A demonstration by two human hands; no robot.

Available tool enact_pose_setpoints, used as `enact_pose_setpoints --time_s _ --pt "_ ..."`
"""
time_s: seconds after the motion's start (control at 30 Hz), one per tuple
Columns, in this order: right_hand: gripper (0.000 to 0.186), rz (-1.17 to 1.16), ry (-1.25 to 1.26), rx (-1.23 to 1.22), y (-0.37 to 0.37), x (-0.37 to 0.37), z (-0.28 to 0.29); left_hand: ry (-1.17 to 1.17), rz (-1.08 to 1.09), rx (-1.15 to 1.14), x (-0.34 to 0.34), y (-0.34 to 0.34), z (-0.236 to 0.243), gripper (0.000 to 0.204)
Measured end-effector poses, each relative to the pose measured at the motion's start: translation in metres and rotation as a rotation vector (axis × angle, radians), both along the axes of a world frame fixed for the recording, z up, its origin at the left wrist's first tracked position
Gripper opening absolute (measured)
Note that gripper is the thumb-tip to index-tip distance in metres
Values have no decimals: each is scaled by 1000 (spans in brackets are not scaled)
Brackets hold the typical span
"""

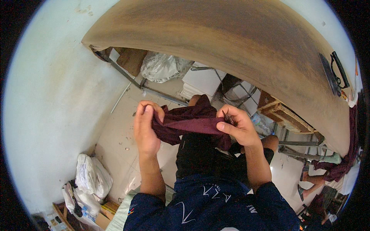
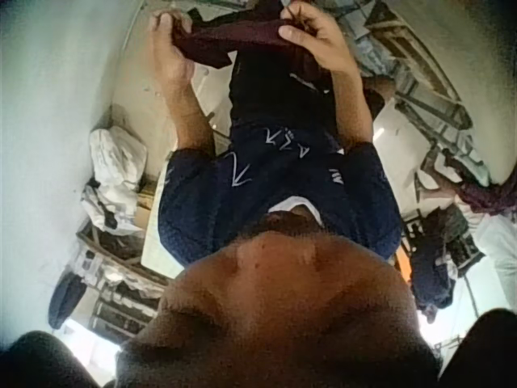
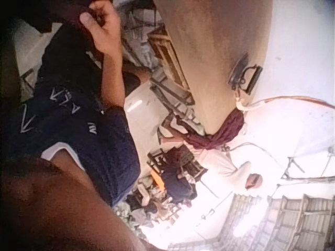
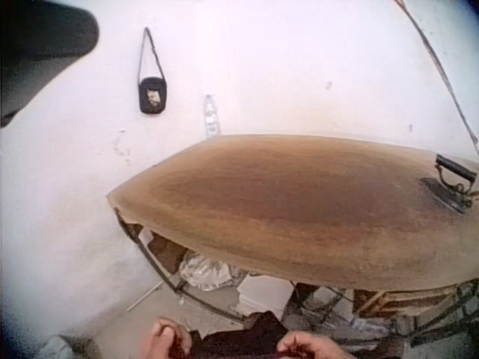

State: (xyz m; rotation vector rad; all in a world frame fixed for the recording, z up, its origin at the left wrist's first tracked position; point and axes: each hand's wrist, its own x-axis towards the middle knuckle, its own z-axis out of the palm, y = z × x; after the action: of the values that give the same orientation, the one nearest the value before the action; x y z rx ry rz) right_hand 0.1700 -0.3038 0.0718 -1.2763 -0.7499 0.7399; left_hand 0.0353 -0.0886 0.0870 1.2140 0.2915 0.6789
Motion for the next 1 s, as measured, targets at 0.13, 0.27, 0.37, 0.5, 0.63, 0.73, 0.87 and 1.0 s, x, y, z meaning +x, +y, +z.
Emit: enact_pose_setpoints --time_s 0.13,0.27,0.37,0.5,0.63,0.73,0.87,1.0 --pt "21 -120 111 36 1 -2 -6 98 48 199 8 -12 -11 24" --pt "12 -202 75 153 2 -1 -9 85 -93 359 4 -15 -18 38" --pt "11 -302 245 226 3 0 -4 123 -251 178 4 -20 -9 49" --pt "12 -314 424 285 0 5 -7 136 -296 43 6 -26 -12 42" --pt "12 -392 408 291 2 3 -6 119 -198 -36 7 -27 -27 33" --pt "11 -422 255 220 -4 3 -11 104 -114 3 10 -33 -26 34" --pt "10 -407 36 93 -9 0 -9 81 -119 -57 8 -36 -18 32" --pt "13 -394 -78 -24 -11 -5 -5 41 -171 -186 9 -40 -14 30"
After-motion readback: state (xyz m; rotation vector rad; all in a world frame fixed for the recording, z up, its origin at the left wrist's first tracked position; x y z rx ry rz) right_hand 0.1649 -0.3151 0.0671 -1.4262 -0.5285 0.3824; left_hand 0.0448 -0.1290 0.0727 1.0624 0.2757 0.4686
